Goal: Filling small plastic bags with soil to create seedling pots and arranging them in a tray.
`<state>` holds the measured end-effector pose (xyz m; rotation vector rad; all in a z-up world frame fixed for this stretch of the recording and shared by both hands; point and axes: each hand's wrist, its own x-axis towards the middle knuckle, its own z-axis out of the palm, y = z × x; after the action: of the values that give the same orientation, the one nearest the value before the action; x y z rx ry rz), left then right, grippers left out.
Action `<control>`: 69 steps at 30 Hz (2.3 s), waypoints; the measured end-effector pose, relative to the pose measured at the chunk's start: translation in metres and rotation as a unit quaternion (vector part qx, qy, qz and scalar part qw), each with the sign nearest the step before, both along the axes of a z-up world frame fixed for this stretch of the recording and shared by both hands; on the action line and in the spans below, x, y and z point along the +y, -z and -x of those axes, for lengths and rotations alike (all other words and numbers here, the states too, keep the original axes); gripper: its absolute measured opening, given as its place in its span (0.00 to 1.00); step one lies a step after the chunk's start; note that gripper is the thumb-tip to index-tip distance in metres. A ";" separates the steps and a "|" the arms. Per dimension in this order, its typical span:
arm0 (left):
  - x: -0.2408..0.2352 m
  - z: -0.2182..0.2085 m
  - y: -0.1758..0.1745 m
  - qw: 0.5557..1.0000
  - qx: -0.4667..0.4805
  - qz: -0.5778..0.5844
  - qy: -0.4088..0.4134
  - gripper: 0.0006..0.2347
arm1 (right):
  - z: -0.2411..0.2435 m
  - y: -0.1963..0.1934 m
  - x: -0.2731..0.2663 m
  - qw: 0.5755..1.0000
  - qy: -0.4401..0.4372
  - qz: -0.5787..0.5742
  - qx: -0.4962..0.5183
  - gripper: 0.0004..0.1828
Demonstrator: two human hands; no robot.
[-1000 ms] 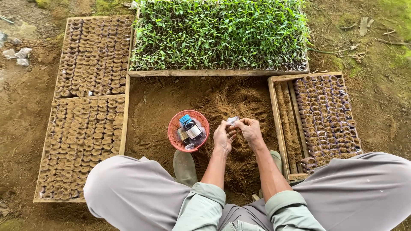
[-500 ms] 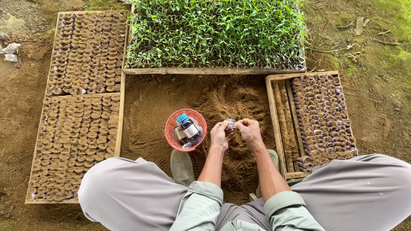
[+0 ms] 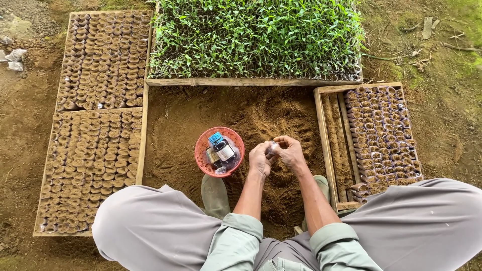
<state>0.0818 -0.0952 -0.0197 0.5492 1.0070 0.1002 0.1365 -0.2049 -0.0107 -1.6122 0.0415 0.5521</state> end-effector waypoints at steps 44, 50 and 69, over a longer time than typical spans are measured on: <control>-0.002 -0.006 0.021 0.998 0.010 0.052 -0.025 0.07 | 0.011 -0.012 0.012 0.995 0.038 -0.036 -0.080 0.05; 0.000 -0.007 0.049 0.994 -0.018 0.089 -0.054 0.06 | 0.010 -0.026 0.011 0.987 0.069 0.019 -0.146 0.03; 0.015 -0.005 0.022 0.982 -0.058 0.146 -0.103 0.07 | 0.049 0.087 -0.013 0.846 -0.183 0.435 -0.248 0.04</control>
<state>0.0864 -0.0806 -0.0419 0.1678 0.9411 0.1631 0.0873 -0.2183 -0.0977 -2.6524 -0.4799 0.3950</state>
